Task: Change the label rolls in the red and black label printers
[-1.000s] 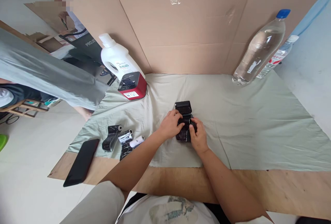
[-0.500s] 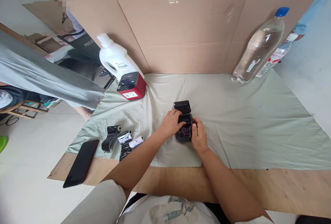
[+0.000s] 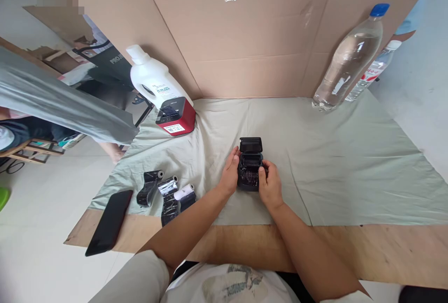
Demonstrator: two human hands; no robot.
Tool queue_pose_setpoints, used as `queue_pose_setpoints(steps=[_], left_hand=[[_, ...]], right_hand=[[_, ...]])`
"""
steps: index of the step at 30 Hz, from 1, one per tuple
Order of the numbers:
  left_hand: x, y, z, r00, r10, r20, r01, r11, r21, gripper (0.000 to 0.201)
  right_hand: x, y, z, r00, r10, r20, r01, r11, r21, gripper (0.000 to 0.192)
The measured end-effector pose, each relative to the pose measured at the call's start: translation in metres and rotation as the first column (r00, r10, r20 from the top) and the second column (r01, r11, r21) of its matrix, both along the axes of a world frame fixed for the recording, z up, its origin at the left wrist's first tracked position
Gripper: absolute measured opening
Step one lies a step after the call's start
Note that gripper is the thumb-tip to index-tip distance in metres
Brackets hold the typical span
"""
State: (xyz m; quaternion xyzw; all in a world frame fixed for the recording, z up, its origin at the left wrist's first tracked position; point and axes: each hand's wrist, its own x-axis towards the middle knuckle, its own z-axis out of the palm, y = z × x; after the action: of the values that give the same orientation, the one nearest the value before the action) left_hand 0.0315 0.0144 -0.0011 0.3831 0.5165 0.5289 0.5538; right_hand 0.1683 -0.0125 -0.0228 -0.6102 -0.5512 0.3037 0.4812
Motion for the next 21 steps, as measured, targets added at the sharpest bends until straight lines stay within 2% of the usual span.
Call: queue_pose_setpoints(steps=[3, 7, 10, 13, 15, 18, 21], left_hand=[[-0.005, 0.014, 0.0, 1.0, 0.003, -0.009, -0.002, 1.0, 0.024, 0.06], [-0.013, 0.029, -0.001, 0.999, -0.026, -0.045, 0.033, 0.987, 0.155, 0.059], [-0.013, 0.023, -0.006, 0.999, 0.004, -0.054, 0.011, 0.963, 0.271, 0.057], [-0.01, 0.009, -0.013, 0.997, 0.035, -0.069, -0.006, 0.928, 0.373, 0.051], [-0.009, 0.001, -0.016, 0.994, 0.027, -0.102, 0.017, 0.913, 0.408, 0.046], [-0.01, -0.004, -0.018, 0.981, 0.025, -0.193, 0.063, 0.898, 0.436, 0.041], [-0.011, -0.003, -0.018, 0.971, 0.019, -0.24, 0.089, 0.9, 0.428, 0.041]], right_hand=[[0.002, 0.003, 0.001, 0.999, -0.011, 0.033, 0.011, 1.0, 0.018, 0.044], [0.005, 0.007, -0.001, 0.999, -0.016, 0.028, 0.016, 0.999, 0.03, 0.041], [0.008, 0.009, -0.002, 0.999, -0.044, -0.024, 0.045, 0.997, 0.065, 0.039], [0.008, 0.008, 0.0, 0.998, -0.057, -0.032, 0.062, 0.982, 0.178, 0.038], [0.008, 0.007, 0.005, 0.999, -0.034, 0.03, 0.025, 0.964, 0.266, 0.034], [0.007, 0.003, 0.015, 0.979, 0.036, 0.2, -0.114, 0.913, 0.393, 0.028], [0.003, 0.0, 0.021, 0.935, 0.052, 0.351, -0.219, 0.863, 0.455, 0.026]])
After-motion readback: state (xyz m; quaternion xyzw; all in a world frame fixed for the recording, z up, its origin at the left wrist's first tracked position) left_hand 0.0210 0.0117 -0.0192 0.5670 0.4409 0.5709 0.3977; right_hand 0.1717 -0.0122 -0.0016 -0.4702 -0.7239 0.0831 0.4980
